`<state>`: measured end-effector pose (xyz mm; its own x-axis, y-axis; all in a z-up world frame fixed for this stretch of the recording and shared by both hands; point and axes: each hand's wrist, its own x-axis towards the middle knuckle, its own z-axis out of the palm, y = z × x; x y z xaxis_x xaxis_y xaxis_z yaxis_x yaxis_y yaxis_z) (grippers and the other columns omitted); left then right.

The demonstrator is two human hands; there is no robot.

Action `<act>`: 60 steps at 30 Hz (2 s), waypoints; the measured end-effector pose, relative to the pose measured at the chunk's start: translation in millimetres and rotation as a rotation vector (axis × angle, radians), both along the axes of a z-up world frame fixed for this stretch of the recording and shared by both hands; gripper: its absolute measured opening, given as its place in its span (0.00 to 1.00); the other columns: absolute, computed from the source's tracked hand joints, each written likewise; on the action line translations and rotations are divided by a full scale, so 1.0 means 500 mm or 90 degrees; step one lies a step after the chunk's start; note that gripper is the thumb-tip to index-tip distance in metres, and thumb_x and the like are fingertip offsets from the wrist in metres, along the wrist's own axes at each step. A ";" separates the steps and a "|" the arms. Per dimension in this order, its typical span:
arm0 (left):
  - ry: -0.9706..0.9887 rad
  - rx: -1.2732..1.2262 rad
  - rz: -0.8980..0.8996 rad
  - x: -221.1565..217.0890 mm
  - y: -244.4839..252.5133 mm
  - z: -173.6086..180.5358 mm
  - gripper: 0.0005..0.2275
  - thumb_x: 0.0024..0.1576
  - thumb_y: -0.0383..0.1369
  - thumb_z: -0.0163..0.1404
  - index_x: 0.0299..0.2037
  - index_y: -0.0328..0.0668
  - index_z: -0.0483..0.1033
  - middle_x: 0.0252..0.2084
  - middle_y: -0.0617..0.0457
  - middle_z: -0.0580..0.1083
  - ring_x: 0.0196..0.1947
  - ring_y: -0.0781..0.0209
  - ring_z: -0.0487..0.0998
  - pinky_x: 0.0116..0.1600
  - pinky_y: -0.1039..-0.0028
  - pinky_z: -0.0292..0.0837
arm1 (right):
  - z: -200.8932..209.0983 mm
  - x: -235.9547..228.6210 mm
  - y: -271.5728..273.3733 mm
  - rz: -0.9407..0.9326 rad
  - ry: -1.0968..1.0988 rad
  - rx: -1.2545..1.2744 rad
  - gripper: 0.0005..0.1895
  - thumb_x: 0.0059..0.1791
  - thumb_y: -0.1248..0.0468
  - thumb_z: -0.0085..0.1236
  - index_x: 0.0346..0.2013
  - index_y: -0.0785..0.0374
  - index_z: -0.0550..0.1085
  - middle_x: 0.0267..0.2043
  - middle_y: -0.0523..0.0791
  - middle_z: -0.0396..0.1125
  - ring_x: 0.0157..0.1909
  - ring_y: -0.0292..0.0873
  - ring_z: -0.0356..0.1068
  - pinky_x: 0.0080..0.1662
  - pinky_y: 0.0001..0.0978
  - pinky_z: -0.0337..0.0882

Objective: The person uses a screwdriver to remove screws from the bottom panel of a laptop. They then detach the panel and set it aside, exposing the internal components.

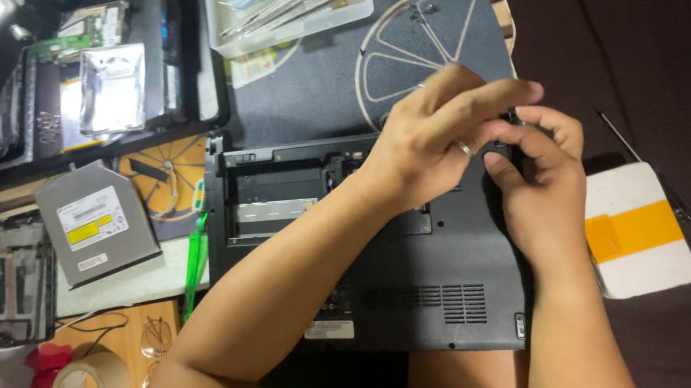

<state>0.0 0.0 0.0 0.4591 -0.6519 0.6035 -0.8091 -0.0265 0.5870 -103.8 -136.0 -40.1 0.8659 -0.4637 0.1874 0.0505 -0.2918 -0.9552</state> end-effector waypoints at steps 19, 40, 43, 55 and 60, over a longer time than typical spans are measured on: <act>-0.044 -0.101 -0.020 -0.009 -0.004 0.040 0.22 0.57 0.26 0.60 0.61 0.55 0.71 0.43 0.53 0.71 0.39 0.62 0.76 0.42 0.75 0.77 | 0.005 0.001 -0.002 0.010 0.008 0.034 0.12 0.49 0.73 0.63 0.47 0.63 0.78 0.60 0.44 0.60 0.63 0.41 0.64 0.61 0.30 0.69; 0.020 -0.077 -0.024 -0.003 0.012 0.054 0.19 0.62 0.23 0.57 0.62 0.52 0.73 0.42 0.58 0.76 0.39 0.65 0.81 0.44 0.77 0.81 | 0.039 -0.009 0.027 -0.061 -0.027 -0.244 0.12 0.48 0.71 0.66 0.46 0.61 0.79 0.62 0.46 0.64 0.63 0.53 0.60 0.64 0.42 0.63; -0.063 -0.077 0.057 -0.018 0.007 0.047 0.21 0.59 0.26 0.59 0.63 0.51 0.72 0.41 0.57 0.74 0.39 0.62 0.79 0.46 0.74 0.79 | 0.058 -0.012 0.038 -0.057 -0.064 -0.273 0.11 0.49 0.69 0.67 0.46 0.60 0.79 0.62 0.46 0.65 0.62 0.54 0.60 0.63 0.44 0.63; -0.148 -0.075 0.030 -0.007 0.009 0.052 0.18 0.64 0.24 0.54 0.64 0.45 0.70 0.46 0.56 0.77 0.38 0.62 0.78 0.46 0.73 0.74 | 0.049 0.016 0.033 0.017 -0.049 -0.021 0.10 0.56 0.69 0.57 0.51 0.68 0.76 0.44 0.48 0.76 0.46 0.42 0.74 0.49 0.29 0.71; -0.223 -0.146 0.124 -0.013 -0.002 0.055 0.18 0.59 0.31 0.56 0.58 0.54 0.71 0.45 0.50 0.73 0.39 0.56 0.74 0.47 0.69 0.72 | 0.041 0.016 0.026 0.022 -0.143 -0.122 0.02 0.56 0.73 0.58 0.41 0.65 0.77 0.44 0.47 0.74 0.49 0.44 0.73 0.52 0.30 0.72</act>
<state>-6.3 -1.2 27.5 0.3021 -0.4060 0.8625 -0.9528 -0.0990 0.2871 -95.9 -122.8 -19.4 0.8072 -0.3724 0.4580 0.2678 -0.4605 -0.8463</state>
